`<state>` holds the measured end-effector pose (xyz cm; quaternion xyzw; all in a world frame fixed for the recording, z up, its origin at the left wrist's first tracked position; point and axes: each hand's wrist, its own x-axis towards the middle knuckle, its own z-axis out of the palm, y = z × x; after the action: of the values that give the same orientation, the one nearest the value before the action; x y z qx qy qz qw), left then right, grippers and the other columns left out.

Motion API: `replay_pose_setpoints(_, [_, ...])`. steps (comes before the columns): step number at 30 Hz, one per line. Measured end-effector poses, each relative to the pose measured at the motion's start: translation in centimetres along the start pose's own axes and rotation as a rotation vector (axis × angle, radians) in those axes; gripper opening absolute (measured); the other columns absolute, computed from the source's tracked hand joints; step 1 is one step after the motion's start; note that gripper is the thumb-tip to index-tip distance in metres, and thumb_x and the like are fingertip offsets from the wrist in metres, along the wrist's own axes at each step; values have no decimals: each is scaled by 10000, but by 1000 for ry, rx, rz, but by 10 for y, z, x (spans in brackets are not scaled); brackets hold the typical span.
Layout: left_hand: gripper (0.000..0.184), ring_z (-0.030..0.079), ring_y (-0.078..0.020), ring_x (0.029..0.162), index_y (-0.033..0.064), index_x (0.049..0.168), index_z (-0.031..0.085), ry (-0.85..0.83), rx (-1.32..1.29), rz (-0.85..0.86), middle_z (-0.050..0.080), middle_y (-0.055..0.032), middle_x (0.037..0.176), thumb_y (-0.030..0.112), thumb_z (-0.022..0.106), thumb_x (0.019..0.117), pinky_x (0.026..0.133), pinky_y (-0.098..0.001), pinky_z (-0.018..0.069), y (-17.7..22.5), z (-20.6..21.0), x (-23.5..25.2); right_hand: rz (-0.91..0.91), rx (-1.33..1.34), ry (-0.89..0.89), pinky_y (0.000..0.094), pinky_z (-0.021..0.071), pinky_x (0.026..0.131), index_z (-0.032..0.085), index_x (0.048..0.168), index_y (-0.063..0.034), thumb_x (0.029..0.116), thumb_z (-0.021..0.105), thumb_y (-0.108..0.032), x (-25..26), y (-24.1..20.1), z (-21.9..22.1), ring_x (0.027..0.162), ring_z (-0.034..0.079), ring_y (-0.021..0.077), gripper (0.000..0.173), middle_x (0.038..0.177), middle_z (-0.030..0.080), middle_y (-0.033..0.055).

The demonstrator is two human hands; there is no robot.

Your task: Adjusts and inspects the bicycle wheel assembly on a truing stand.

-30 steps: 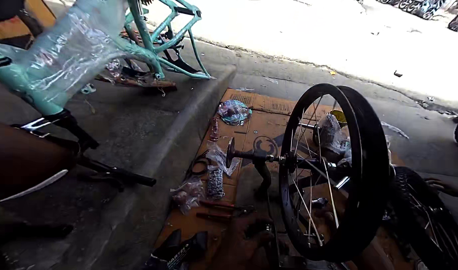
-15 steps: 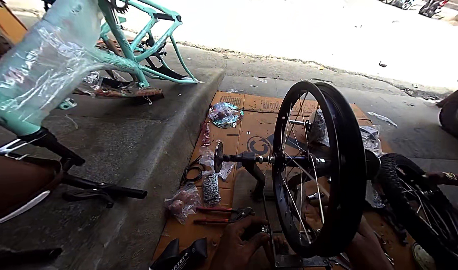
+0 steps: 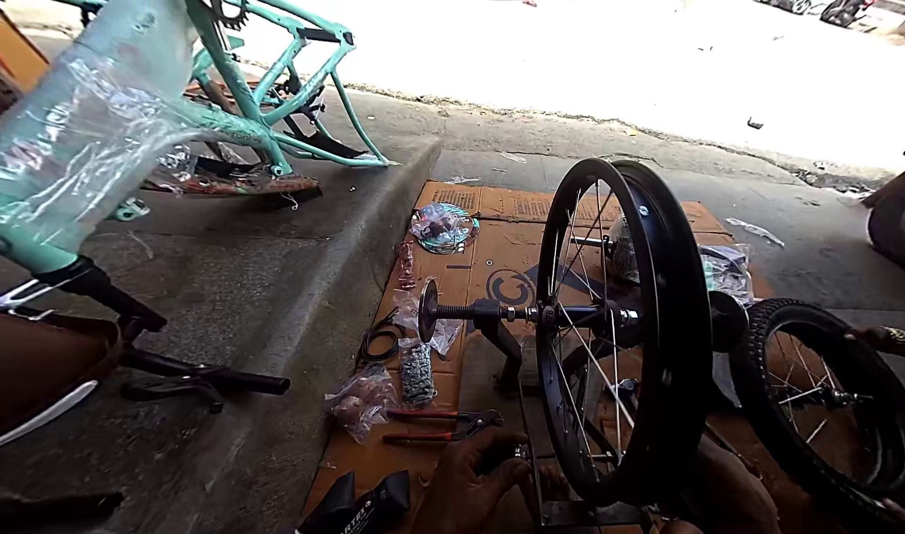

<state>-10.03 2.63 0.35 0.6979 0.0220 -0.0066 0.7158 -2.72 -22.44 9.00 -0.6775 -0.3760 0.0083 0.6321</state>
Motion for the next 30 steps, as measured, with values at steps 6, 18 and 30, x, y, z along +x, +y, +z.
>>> replay_pose_setpoints(6, [302,686,-100,758,28,1184,711,-1,-3,4,727,-39,945,200,743,937,698,-254,602,-1,0,0,-16,-1,-1,83,426,587,648,1161,-213,972,663,-476,-1,-1,0,713,530,-75,324,954,630,-107])
replay_pose_setpoints(18, [312,694,-112,762,27,1189,708,-4,-6,-1,729,-42,946,201,749,934,696,-265,609,-1,-1,0,-51,-9,22,79,434,591,642,1174,-205,964,698,-413,1,0,1,722,539,-71,301,985,637,-103])
replay_pose_setpoints(30, [317,692,-112,758,18,1194,702,-18,-17,25,728,-49,935,201,746,939,698,-259,607,-4,-3,1,94,278,-79,117,442,683,553,1443,-273,1015,412,-646,31,26,-14,766,527,-60,585,894,616,-120])
